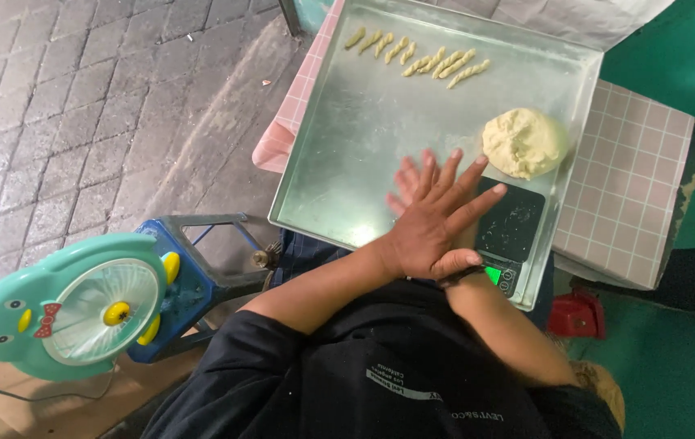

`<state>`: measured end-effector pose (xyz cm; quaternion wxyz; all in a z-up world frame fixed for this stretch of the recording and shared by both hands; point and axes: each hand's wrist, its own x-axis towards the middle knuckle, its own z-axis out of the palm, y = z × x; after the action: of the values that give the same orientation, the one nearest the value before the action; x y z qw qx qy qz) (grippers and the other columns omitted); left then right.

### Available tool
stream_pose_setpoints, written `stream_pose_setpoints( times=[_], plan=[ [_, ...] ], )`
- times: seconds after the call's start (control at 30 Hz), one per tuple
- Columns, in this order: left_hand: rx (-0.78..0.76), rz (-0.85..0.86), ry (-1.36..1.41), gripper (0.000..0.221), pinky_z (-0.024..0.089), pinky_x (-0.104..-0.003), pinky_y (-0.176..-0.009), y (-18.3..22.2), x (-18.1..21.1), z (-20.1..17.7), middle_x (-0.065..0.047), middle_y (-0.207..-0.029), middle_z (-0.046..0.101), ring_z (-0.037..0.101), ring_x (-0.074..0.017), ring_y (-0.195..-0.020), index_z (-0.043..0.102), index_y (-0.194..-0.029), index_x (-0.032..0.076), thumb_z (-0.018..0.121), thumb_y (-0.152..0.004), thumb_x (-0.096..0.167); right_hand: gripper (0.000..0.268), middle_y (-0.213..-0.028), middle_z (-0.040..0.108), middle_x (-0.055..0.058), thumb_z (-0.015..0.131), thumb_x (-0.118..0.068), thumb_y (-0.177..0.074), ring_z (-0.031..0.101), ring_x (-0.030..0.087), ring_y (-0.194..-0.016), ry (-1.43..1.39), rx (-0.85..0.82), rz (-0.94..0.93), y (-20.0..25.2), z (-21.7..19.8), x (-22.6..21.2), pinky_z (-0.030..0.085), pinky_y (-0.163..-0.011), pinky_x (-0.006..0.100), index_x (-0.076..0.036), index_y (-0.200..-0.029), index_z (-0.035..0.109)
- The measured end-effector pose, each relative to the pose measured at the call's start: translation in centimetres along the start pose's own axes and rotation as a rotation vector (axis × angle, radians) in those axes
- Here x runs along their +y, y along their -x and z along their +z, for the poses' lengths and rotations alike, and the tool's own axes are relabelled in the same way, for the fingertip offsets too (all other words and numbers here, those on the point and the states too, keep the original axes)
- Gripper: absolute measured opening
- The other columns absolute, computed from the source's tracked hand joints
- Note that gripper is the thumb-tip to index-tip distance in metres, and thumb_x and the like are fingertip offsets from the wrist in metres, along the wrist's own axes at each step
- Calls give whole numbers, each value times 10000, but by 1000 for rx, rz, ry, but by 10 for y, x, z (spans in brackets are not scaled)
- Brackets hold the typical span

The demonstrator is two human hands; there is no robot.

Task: The person is portioning dough using a digital scale and rolling each portion into a thin strip by hand on a metal tray.

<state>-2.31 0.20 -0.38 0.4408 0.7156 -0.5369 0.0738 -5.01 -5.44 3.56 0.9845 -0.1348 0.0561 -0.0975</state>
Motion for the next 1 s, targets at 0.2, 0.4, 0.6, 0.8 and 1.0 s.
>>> stream_pose_setpoints(
  times=[0.2, 0.4, 0.6, 0.8, 1.0],
  plan=[
    [83, -68, -131, 872, -60, -658, -1306, -5, -35, -9, -186, -1764, 44, -67, -475, -1626, 157, -1701, 254, 275, -1013, 778, 734, -1552, 490, 174, 422, -606, -986, 486, 383, -1411, -29, 77, 13, 10, 11, 5, 329, -1211, 560, -104, -1522, 449],
    [-10, -16, -92, 907, -32, -644, -1351, -4, -2, 2, -168, -1779, 89, -8, -452, -1669, 206, -1680, 276, 282, -956, 819, 710, -1532, 509, 182, 434, -570, -991, 502, 398, -1387, -49, 169, 23, 1, 22, 3, 342, -1196, 564, -83, -1508, 456],
    [66, -91, -140, 886, -37, -669, -1306, -4, -47, 3, -229, -1753, 57, -67, -497, -1620, 180, -1691, 252, 294, -999, 793, 870, -1628, 401, 205, 412, -713, -907, 405, 392, -1509, 137, 12, -43, -8, 15, -24, 240, -1289, 585, -164, -1582, 388],
    [37, -1, -84, 883, 8, -638, -1381, -8, -11, 9, -201, -1768, 158, 33, -476, -1677, 234, -1674, 260, 260, -979, 804, 797, -1620, 286, 112, 435, -635, -962, 342, 259, -1482, 141, -132, 34, 4, 23, -14, 246, -1169, 386, -191, -1599, 255],
    [138, -23, -123, 844, -6, -670, -1334, 1, -32, 12, -180, -1779, 50, -48, -438, -1660, 148, -1702, 273, 311, -1028, 754, 797, -1538, 505, 176, 406, -639, -957, 429, 328, -1498, -34, -251, -89, -5, -16, -21, 220, -1328, 572, -93, -1537, 439]
  ],
)
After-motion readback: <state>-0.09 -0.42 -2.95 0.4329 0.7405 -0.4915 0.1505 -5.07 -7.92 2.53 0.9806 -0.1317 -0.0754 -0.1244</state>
